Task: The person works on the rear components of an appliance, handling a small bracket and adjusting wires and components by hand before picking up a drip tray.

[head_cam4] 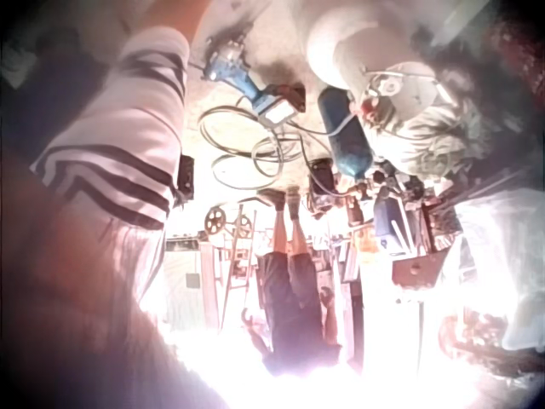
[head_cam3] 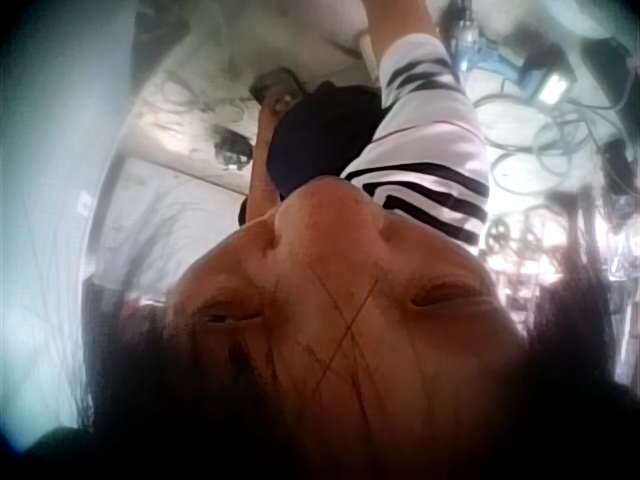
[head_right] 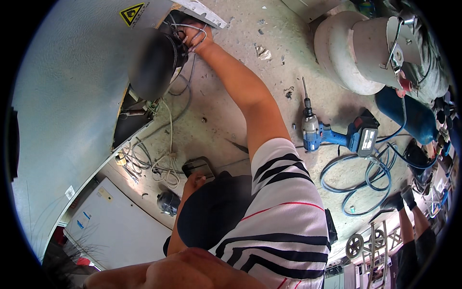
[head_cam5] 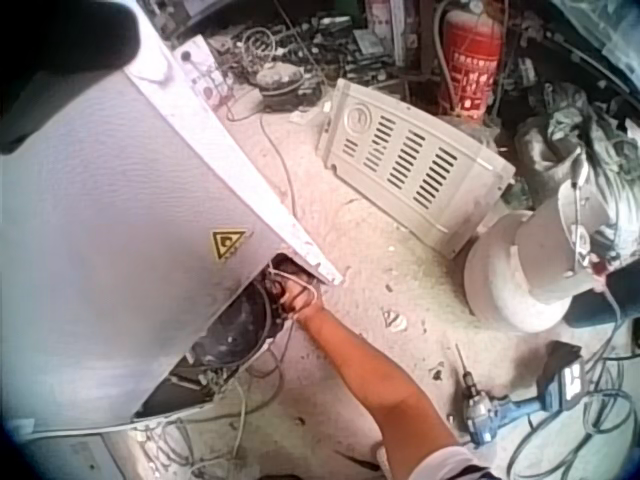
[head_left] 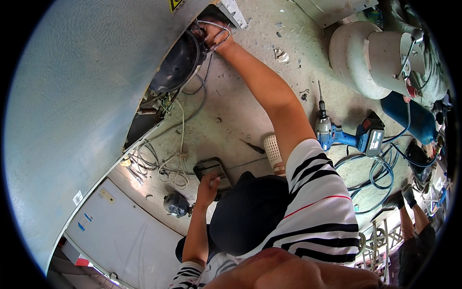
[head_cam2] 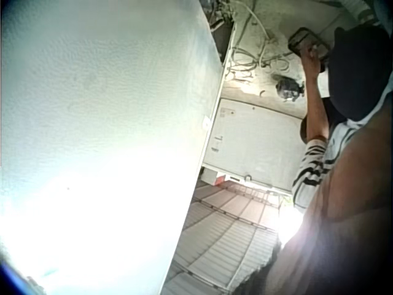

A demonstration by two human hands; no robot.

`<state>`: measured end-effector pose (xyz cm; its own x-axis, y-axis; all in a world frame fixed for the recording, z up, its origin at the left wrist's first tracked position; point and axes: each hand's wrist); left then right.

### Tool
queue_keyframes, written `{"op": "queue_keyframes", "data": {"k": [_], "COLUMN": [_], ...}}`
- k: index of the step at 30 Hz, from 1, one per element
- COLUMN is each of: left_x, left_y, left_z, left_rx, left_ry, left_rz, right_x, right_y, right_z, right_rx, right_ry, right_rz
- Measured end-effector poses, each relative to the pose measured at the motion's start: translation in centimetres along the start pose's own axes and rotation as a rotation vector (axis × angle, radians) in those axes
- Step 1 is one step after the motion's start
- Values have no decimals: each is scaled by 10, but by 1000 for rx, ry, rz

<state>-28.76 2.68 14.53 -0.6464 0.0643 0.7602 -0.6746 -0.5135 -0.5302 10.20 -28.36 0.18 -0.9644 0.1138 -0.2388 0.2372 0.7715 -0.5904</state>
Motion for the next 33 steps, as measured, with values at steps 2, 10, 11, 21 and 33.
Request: {"op": "queue_keyframes", "data": {"k": [2,10,11,21,33], "left_x": [-1,-2,-2,-4,-3], "left_y": [1,-1,0,-1,-3], "left_z": [-3,-3,-6,-3,4], "left_rx": [-9,-48,-46,-43,-52], "left_ry": [10,51,47,35,9], "left_rz": [3,20,18,3,-16], "right_x": [2,1,0,-8,-8], "right_y": [1,-5,-4,5,7], "right_z": [1,-5,-2,13,15], "right_rx": [38,124,64,-34,-66], "right_ry": [13,15,-45,-137,-124], "right_rz": [3,3,45,-38,-45]}}
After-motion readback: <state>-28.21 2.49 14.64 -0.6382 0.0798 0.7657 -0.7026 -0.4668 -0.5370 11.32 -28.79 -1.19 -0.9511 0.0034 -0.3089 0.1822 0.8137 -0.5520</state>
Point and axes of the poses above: each hand's wrist, its own x-axis away from the middle knuckle, its own y-axis out of the palm, z = x × y, and after that the axes turned 4 degrees about -x, right-handed
